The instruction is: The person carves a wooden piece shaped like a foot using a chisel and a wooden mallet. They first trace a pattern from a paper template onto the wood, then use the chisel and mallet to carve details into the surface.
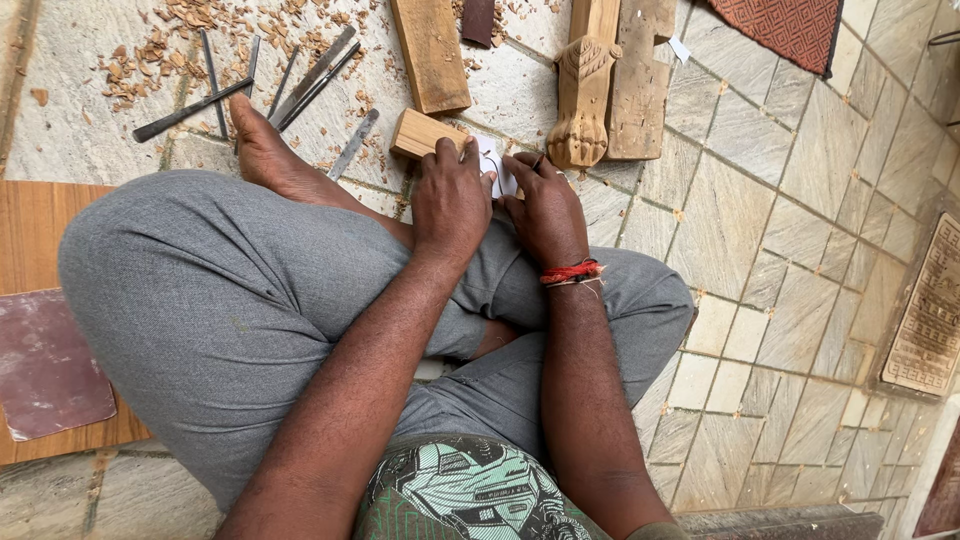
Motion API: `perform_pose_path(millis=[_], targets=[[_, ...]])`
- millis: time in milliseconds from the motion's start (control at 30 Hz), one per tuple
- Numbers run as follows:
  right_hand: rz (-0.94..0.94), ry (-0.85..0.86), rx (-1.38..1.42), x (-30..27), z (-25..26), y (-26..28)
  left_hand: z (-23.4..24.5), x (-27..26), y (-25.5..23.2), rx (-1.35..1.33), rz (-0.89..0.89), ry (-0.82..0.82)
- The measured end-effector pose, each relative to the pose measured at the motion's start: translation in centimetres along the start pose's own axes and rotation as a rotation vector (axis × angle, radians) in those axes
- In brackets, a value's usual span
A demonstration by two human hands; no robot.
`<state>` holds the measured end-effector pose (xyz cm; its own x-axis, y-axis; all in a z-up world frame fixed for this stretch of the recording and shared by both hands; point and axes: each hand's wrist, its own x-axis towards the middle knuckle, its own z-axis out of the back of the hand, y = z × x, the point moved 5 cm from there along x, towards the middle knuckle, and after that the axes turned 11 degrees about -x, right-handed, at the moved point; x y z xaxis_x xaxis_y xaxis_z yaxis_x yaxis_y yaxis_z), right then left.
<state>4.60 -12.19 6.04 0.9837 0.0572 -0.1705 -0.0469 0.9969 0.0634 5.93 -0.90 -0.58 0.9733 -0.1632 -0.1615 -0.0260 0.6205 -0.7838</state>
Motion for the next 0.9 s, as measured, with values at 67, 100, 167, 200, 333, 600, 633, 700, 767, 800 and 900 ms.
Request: perform_pose_path(millis=[67, 100, 167, 200, 333, 600, 633, 700, 767, 800, 900], targets=[[-0.04, 0.031, 0.021, -0.3, -0.1, -0.2, -0.1, -0.1, -0.1, -0.04, -0.011, -0.002], [-0.054, 0.044, 0.032, -0.2, -0.2, -0.3, 0.0, -0.1, -0.1, -0.06, -0.015, -0.009], [-0.03, 0.009, 0.027, 0.0, 0.0, -0.1, 0.1, -0.2, -0.1, -0.089, 0.003, -0.01], [-0.017, -0.009, 0.026, 0.0, 0.1, -0.1, 0.1, -0.2, -0.1, -0.103, 0.012, -0.01], [-0.049, 0.008, 0.05, -0.2, 0.0, -0.4, 0.0, -0.7, -0.3, -0.143, 0.014, -0.073], [-0.049, 0.032, 0.013, 0.0, -0.1, -0.3, -0.3, -0.7, 0.7, -0.414, 0.147, -0.136], [-0.036, 0.026, 0.003, -0.1, 0.0, -0.3, -0.4, -0.5, 0.9, -0.455, 0.176, -0.115], [-0.01, 0.01, -0.017, 0.0, 0.1, -0.1, -0.5, -0.2, 1.4, -0.535, 0.231, -0.074], [-0.044, 0.031, -0.001, 0.0, 0.0, -0.3, -0.3, 0.0, 1.6, -0.523, 0.225, -0.083], [-0.062, 0.041, 0.007, 0.0, 0.0, -0.4, -0.3, 0.0, 1.6, -0.517, 0.222, -0.087], [-0.075, 0.041, 0.023, 0.1, 0.1, -0.3, -0.2, -0.1, 1.3, -0.46, 0.175, -0.084]])
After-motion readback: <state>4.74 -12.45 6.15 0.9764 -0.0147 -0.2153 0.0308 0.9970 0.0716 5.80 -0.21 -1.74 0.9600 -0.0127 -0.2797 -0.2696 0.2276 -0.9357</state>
